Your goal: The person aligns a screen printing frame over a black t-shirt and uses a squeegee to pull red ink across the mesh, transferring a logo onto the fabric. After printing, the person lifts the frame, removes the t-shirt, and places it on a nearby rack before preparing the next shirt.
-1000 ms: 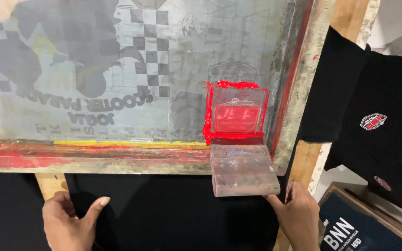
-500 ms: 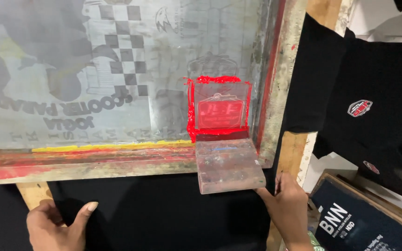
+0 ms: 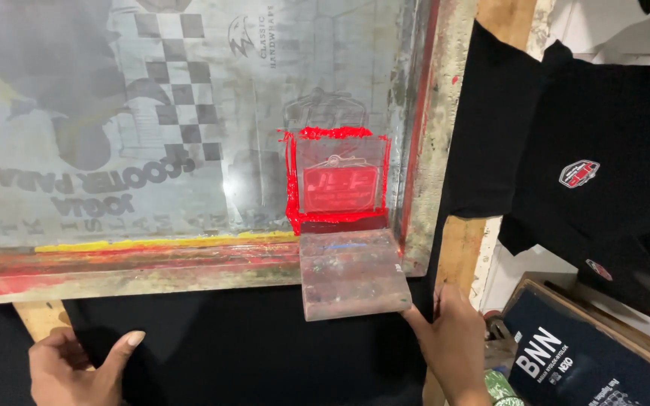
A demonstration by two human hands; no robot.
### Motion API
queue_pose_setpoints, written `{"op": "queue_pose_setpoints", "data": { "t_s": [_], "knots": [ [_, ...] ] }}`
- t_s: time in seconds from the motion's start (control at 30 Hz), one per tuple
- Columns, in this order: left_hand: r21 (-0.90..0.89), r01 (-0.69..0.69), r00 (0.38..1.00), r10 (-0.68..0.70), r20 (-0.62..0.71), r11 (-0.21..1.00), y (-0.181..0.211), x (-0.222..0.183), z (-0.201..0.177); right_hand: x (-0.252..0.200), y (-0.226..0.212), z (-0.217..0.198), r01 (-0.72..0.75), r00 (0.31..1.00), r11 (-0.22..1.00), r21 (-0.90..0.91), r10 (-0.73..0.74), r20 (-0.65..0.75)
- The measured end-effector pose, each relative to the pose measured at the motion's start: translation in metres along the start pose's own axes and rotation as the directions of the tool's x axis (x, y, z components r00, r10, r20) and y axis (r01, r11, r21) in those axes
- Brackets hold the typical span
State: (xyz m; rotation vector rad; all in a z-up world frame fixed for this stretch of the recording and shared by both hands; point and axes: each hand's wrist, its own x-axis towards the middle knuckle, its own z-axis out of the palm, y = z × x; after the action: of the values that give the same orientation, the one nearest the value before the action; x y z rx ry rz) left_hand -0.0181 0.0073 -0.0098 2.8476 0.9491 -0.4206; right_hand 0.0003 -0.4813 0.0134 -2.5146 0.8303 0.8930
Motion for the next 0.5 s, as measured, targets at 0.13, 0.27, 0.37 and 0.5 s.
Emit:
{"op": "queue_pose_setpoints", "data": {
  "t_s": [0.13,0.27,0.37,0.5],
  "knots": [
    [0.001,-0.006,1.0,0.006,-0.013,1.0,0.012,-0.002,-0.005,0.005,0.003,0.001,-0.124,0.985,0.992,-0.019,0.126,0.117],
    [-0.088,-0.035,0.999,0.032,-0.035,0.995,0.006,-0.003,0.0,0.007,-0.004,-0.007,-0.165,0.975,0.986,0.008,0.161,0.154],
    [0.021,-0.066,0.996,0.068,-0.064,0.998,0.006,-0.005,0.001,0.006,-0.01,-0.01,-0.213,0.968,0.977,0.024,0.207,0.143],
    [0.038,-0.04,0.997,0.043,-0.063,0.998,0.0,-0.005,0.004,0.006,-0.002,-0.001,-0.186,0.976,0.982,0.023,0.182,0.117]
  ]
}}
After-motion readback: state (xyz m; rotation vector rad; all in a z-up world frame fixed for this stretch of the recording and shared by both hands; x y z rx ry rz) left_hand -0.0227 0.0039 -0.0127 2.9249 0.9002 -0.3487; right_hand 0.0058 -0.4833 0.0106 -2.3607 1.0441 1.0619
